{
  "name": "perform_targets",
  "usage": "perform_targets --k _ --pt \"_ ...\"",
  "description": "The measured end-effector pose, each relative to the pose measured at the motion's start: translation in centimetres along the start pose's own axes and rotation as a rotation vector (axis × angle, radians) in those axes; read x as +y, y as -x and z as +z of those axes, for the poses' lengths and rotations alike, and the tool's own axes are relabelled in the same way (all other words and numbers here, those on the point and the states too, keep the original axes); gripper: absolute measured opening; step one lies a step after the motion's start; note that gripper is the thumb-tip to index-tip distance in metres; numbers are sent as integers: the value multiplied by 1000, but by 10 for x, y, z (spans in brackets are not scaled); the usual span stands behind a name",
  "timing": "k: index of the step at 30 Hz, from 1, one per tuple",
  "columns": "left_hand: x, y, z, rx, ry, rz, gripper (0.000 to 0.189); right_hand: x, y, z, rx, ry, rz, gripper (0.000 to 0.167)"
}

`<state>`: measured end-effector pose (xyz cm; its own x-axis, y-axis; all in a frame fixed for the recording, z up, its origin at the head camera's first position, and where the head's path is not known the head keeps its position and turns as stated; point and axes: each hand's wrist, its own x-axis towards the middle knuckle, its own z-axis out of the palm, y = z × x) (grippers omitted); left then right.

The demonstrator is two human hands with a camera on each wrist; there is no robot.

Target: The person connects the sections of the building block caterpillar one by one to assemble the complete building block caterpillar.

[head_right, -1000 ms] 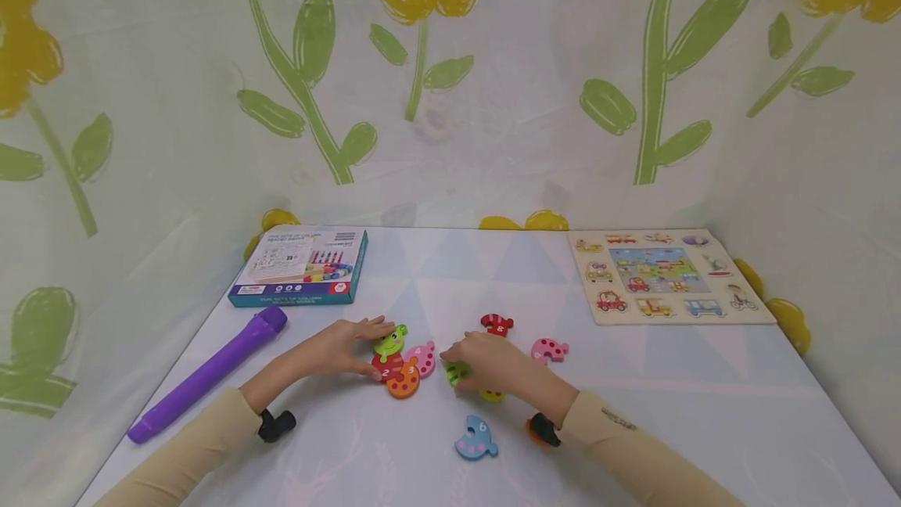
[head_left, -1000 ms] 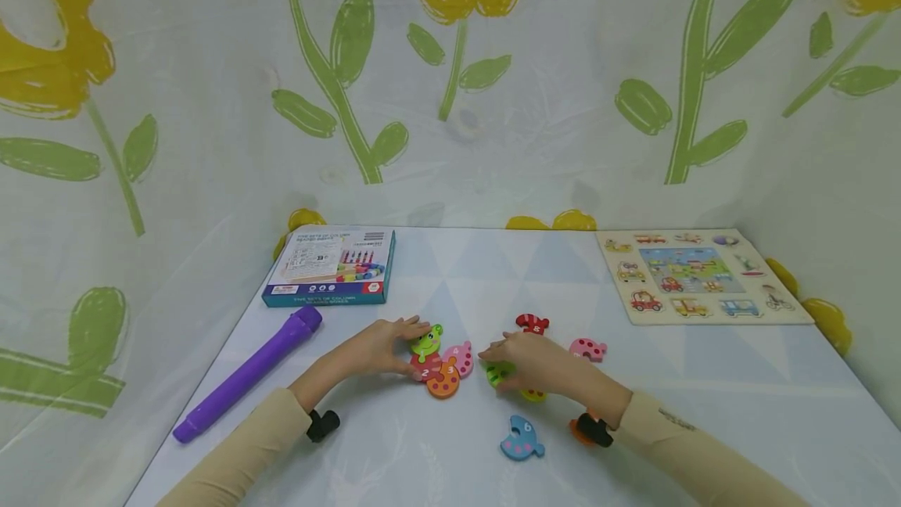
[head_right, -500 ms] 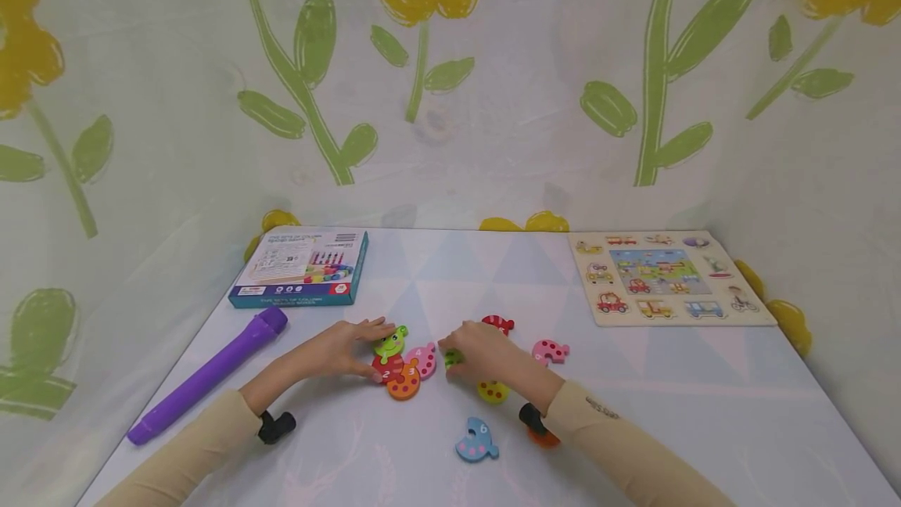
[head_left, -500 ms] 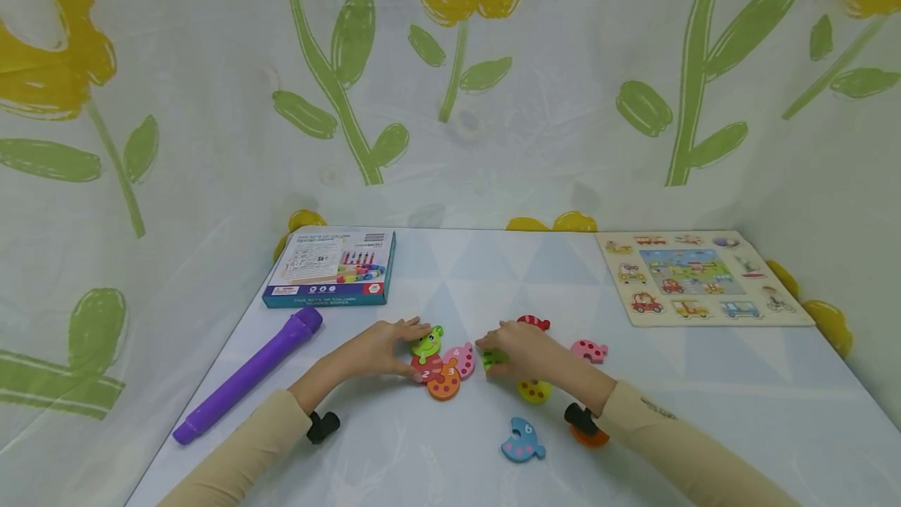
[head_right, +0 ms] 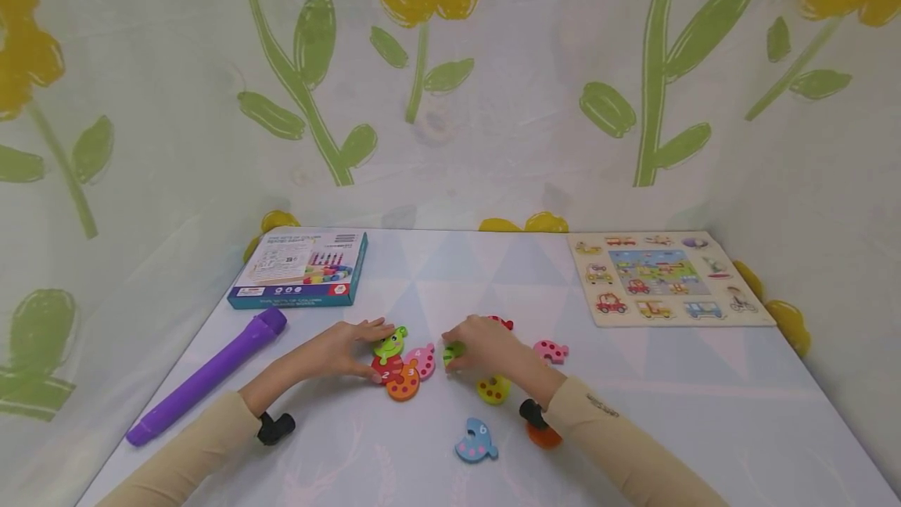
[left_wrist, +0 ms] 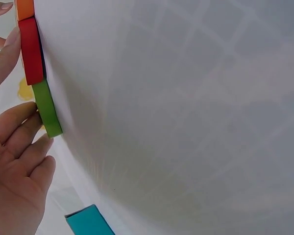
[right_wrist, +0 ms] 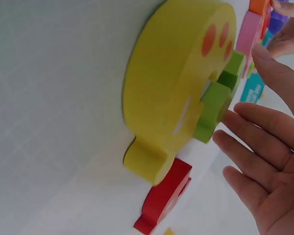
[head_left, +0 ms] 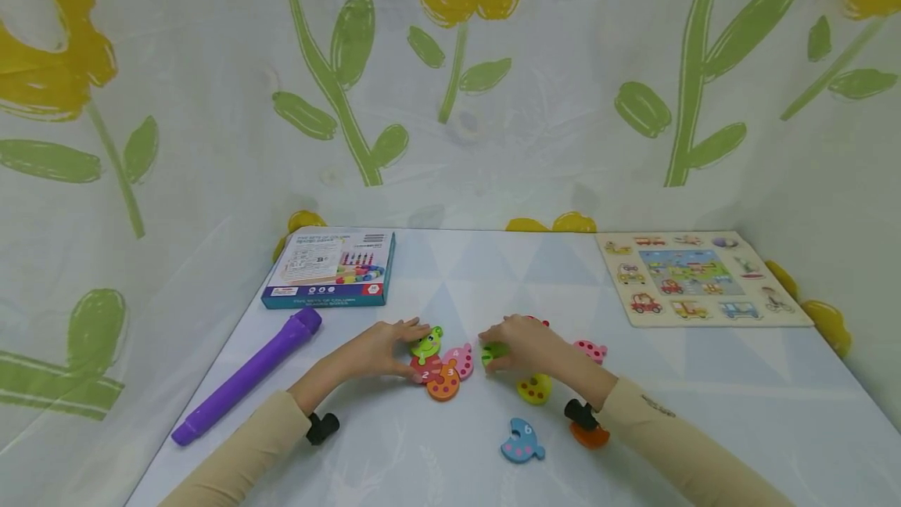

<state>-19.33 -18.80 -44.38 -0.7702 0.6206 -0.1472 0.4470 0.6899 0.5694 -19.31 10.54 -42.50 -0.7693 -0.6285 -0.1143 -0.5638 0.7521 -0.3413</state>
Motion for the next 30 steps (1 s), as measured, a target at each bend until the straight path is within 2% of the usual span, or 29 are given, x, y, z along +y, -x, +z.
perform_targets --k 7,17,23,30 --pt "1 1 -1 7 -8 -10 76 10 14 -3 55 8 -6 44" --pt "0 0 0 -1 1 -2 77 9 24 -2 12 -64 107 40" --pt "-1 0 1 -2 -2 -11 77 9 30 -2 4 -68 74 39" --pt "0 0 1 5 -6 -14 77 11 38 -6 -18 -49 -3 38"
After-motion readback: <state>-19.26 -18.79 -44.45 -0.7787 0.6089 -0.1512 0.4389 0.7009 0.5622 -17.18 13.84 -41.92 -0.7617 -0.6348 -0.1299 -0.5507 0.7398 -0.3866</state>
